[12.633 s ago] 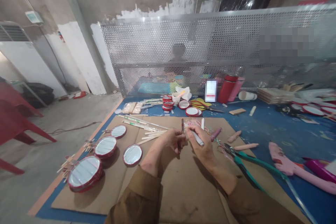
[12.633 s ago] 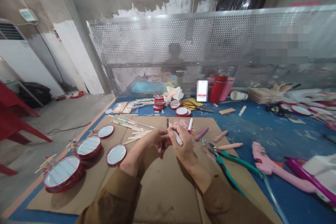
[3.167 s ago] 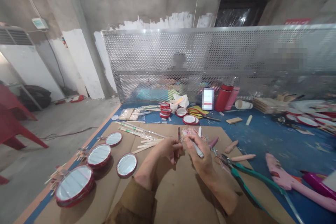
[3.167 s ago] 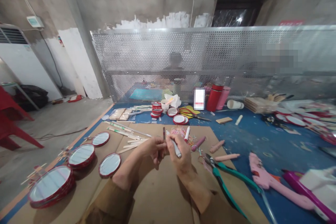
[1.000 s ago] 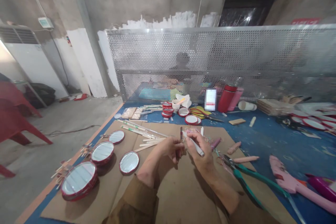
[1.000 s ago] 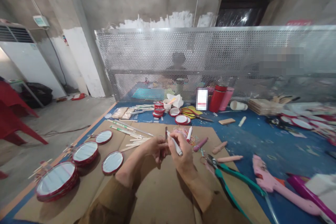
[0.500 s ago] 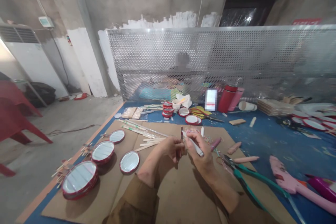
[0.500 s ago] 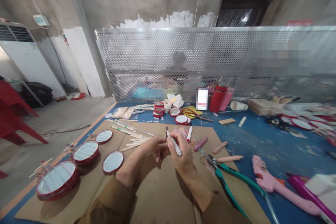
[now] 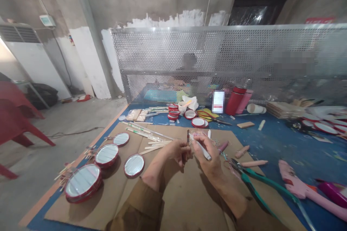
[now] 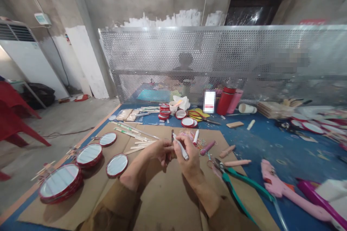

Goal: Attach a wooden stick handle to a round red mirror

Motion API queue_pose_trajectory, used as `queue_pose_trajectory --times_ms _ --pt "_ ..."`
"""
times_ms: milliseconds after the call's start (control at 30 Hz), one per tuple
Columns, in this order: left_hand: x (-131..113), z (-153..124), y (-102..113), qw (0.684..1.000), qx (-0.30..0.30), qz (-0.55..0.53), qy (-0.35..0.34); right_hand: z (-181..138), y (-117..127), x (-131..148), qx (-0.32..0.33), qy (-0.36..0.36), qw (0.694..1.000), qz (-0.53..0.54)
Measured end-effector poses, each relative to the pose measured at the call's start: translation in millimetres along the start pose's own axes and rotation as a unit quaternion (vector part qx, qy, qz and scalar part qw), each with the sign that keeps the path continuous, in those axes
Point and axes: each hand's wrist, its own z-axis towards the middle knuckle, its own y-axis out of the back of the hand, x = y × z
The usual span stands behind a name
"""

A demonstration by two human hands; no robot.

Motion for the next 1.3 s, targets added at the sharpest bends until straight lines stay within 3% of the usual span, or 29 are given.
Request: queue_pose_trajectory --times_ms 667,1300 --pt "-2.4 0.3 -1.0 1.000 -0.002 0.005 0.021 -0.4 -0.9 0.4 0.010 -0.017 1.000 0.013" --pt "-5.5 -3.1 -3.6 0.999 -0.012 -0.030 0.037 -1.3 0.8 -0.4 0.009 0.023 1.000 -0.011"
